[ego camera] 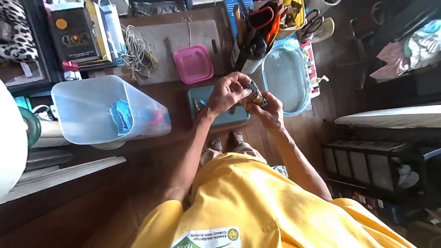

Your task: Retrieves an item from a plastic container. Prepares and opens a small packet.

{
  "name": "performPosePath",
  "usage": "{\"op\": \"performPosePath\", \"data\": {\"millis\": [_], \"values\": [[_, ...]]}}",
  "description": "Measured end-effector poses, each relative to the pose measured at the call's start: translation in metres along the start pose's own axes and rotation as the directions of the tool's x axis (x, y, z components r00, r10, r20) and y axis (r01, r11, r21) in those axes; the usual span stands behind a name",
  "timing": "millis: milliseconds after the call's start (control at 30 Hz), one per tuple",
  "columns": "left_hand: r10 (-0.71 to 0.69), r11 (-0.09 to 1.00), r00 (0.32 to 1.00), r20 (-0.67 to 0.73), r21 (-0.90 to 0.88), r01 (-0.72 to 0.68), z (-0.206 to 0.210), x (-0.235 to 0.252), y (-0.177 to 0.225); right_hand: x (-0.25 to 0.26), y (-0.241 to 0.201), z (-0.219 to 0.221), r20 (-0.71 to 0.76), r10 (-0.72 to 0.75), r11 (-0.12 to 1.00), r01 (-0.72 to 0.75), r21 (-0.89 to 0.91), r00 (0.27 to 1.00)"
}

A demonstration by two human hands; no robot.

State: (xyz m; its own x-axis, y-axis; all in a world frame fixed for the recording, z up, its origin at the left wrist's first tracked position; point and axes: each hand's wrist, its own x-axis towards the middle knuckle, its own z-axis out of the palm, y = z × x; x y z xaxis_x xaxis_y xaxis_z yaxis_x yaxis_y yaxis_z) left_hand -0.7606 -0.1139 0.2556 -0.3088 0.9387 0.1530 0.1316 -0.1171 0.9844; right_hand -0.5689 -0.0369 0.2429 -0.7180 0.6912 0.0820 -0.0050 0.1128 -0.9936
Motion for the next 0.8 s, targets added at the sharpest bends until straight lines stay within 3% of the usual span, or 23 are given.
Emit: {"op": "performPosePath", "data": {"millis": [67,167,300,533,800], "values": [[0.021,0.989,0.998,0.053,0.142,-0.028,-0.012,0.015,0.01,0.015,-0.007,-0.015,0.026,-0.034,0.969,0.04,-0.243,0.999],[0.141,0.91,0.987,0.083,0.381,-0.162,-0.023,0.03,0.018,0.047,-0.016,-0.031,0.175,-0.091,0.794,0.177,-0.581,0.98],[0.238,0.804,0.952,0.194,0.511,-0.305,-0.026,0.036,0.015,0.082,-0.035,-0.032,0.366,0.083,0.601,0.246,-0.76,0.927],[0.217,0.821,0.975,0.051,0.531,-0.21,-0.02,0.021,-0.014,0.115,-0.053,-0.022,0.547,0.229,0.46,0.405,-0.79,0.805],[0.035,0.887,0.996,-0.087,0.462,0.01,-0.01,0.008,-0.012,0.129,-0.044,-0.025,0.654,0.156,0.511,0.506,-0.695,0.74]]}}
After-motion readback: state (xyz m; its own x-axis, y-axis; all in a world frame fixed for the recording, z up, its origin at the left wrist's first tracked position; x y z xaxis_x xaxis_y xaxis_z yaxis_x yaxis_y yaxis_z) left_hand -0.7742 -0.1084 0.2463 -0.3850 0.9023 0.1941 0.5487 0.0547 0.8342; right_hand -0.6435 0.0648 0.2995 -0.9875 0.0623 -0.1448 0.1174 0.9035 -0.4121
